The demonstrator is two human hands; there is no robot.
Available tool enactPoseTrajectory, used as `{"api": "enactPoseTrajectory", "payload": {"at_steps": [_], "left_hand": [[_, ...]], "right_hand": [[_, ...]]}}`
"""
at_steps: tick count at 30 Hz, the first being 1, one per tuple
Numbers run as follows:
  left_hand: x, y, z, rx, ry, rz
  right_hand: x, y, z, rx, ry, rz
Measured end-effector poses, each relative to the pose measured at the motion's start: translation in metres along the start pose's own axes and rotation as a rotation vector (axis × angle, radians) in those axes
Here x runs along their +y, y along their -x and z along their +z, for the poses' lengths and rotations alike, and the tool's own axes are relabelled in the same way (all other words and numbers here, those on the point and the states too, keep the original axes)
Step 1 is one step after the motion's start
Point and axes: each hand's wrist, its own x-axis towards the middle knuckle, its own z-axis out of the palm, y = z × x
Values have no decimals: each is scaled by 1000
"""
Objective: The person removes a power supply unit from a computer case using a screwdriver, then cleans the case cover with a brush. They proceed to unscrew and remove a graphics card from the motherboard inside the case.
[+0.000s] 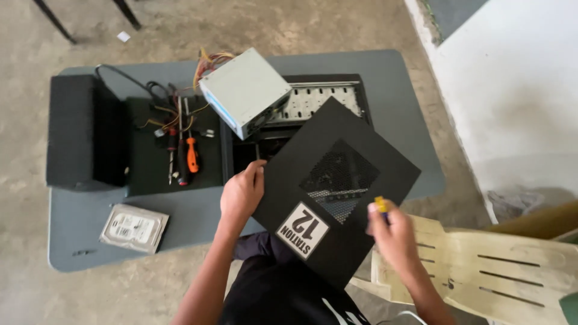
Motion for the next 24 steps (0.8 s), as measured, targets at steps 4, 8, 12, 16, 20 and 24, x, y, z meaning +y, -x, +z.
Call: {"api": "enactPoseTrajectory", "payload": {"at_steps": [4, 8, 12, 16, 20, 24], "left_hand": [[6, 0, -6, -24, 7, 7], [5, 0, -9, -145, 10, -27], [7, 0, -15, -199, 26, -49], [5, 1, -12, -187, 52, -26], [9, 3, -18, -184, 106, -39], [2, 4, -12, -177, 84, 30]], "right_hand": [[65, 13, 12, 360, -122, 356], [94, 18, 44, 261, -627, 703], [92, 25, 58, 274, -807, 701], [122, 14, 26, 233, -289, 563], [106, -19, -54, 474, -338, 435], [33, -16, -181, 678, 94, 352]]}}
